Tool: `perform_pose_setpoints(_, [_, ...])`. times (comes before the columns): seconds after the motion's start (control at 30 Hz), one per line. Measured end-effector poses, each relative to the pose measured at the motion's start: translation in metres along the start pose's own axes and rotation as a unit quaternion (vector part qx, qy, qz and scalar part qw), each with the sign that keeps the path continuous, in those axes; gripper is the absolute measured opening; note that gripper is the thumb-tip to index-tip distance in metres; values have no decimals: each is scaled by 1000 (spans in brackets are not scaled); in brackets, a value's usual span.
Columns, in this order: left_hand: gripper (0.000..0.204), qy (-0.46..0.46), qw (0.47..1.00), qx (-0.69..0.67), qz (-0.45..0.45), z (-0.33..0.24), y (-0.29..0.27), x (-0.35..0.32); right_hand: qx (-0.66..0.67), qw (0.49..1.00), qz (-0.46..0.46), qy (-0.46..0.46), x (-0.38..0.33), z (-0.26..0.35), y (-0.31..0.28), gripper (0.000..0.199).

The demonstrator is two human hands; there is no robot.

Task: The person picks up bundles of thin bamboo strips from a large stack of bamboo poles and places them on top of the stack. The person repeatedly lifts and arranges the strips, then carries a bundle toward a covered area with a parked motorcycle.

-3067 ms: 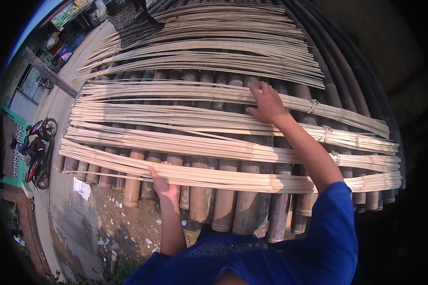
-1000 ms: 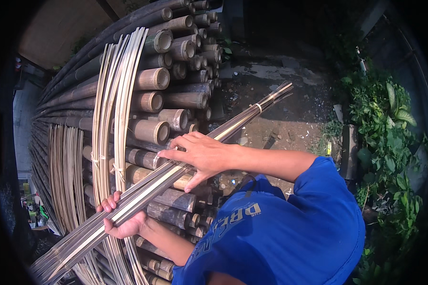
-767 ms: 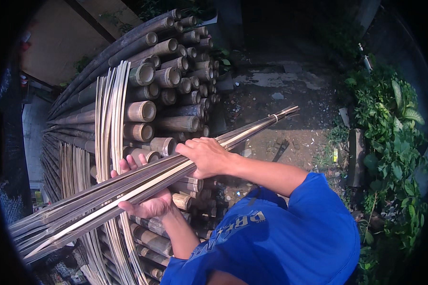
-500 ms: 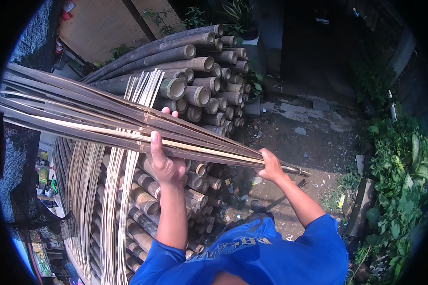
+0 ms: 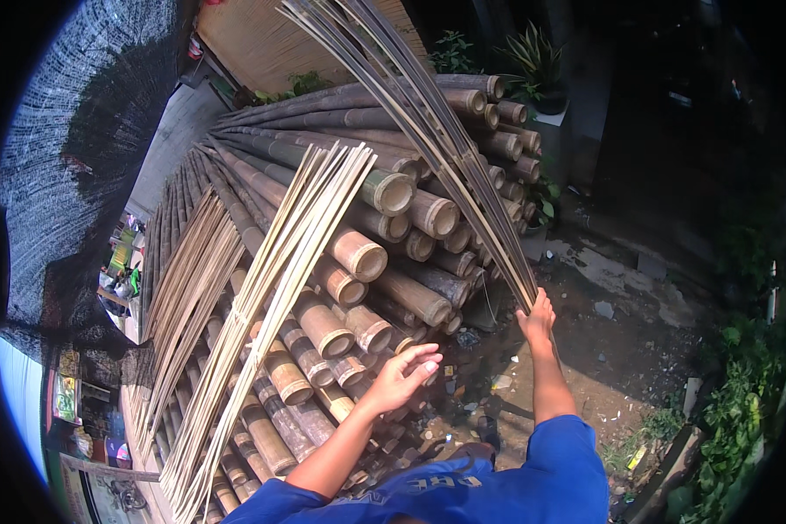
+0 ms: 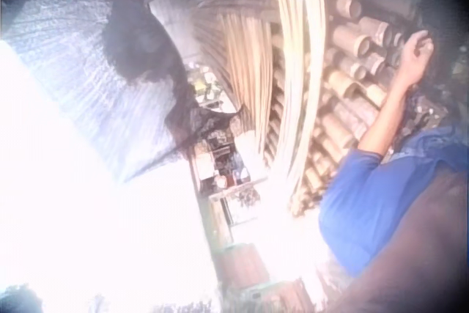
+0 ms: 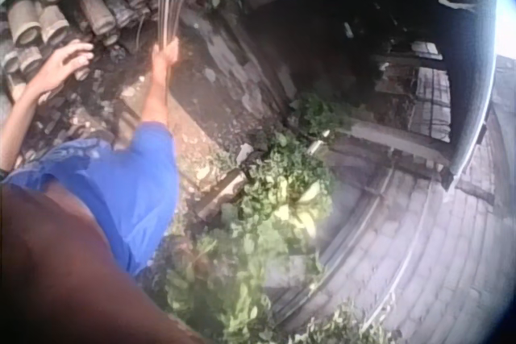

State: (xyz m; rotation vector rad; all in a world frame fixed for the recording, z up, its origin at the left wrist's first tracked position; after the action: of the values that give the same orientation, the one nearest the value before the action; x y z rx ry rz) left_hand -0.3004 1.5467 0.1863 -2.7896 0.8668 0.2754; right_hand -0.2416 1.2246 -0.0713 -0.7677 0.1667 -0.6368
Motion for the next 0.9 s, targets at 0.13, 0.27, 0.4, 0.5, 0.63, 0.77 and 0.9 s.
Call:
perform_pose_setpoints(0.13, [50, -47, 995, 51, -78, 20, -66, -84, -40, 990, 111, 78, 11, 20, 39, 113])
perform_pose_setpoints(0.27, [47, -31, 973, 35, -225, 22, -117, -152, -89, 983, 134, 92, 9, 18, 50, 118])
perform_pose_setpoints(0.4, [47, -4, 966, -20, -256, 24, -157, -178, -192, 948, 53, 247, 30, 8, 28, 120])
perform_pose_setpoints(0.5, [48, 6, 945, -46, -323, 36, -179, -232, -141, 986, -50, 73, 22, 110, 16, 102])
perform_pose_setpoints(0.63, [49, 18, 924, -80, -373, 60, -216, -277, 235, 928, -150, -249, -42, 367, -41, 55])
perform_pose_setpoints(0.77, [48, 51, 905, -118, -406, 69, -254, -317, 412, 785, 180, -426, -170, 603, 12, 46])
perform_pose_setpoints(0.9, [46, 95, 874, -117, -462, 92, -289, -375, 94, 659, 323, -673, -321, 752, 109, 64])
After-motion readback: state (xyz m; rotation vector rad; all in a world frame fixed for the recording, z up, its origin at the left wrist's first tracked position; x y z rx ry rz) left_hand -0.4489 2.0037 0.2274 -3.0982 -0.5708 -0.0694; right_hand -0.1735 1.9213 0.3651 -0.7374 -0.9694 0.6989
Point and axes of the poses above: each hand's wrist, its own x-axis towards the middle knuckle, its own y-axis out of the palm, z = x × y, the point moved 4 cm from there along x, towards the middle knuckle, and after that the axes turned 1 degree about y, right-handed, at the moved point
